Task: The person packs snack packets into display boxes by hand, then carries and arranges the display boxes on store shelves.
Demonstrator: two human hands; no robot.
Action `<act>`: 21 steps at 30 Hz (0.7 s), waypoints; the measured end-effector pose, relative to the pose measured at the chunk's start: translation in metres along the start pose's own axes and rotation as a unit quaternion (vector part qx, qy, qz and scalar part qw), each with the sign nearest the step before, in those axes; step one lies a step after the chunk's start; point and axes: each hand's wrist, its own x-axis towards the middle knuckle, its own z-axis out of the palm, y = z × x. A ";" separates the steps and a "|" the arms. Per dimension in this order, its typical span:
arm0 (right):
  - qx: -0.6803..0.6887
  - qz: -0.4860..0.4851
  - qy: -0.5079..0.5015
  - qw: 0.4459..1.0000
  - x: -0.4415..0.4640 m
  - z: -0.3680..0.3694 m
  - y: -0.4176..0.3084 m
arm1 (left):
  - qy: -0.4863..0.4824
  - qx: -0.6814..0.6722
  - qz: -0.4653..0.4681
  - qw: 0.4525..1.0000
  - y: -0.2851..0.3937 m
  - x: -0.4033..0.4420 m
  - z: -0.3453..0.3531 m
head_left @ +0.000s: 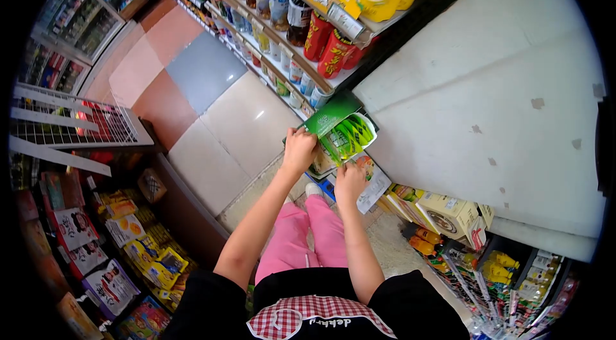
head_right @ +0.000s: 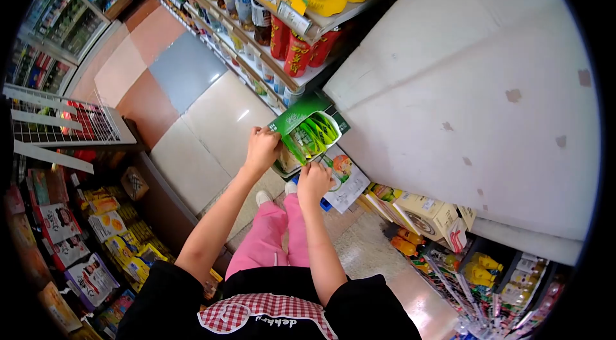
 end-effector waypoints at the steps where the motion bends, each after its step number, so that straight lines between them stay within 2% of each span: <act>1: -0.004 0.000 0.006 1.000 -0.001 0.001 0.001 | -0.006 -0.008 -0.007 1.000 0.002 -0.001 0.001; 6: -0.031 -0.002 0.043 0.999 -0.005 0.005 0.008 | -0.005 -0.045 -0.016 0.999 0.002 -0.010 0.005; 10: -0.023 -0.014 0.051 0.998 -0.004 0.006 0.010 | -0.025 -0.061 -0.040 0.997 0.007 -0.014 0.000; 15: -0.003 -0.028 0.048 0.998 0.001 -0.009 0.005 | -0.018 -0.057 -0.028 0.998 0.009 -0.010 -0.006; 21: 0.013 -0.095 0.026 0.995 0.004 -0.032 0.000 | -0.006 -0.062 -0.047 0.997 0.018 -0.020 -0.032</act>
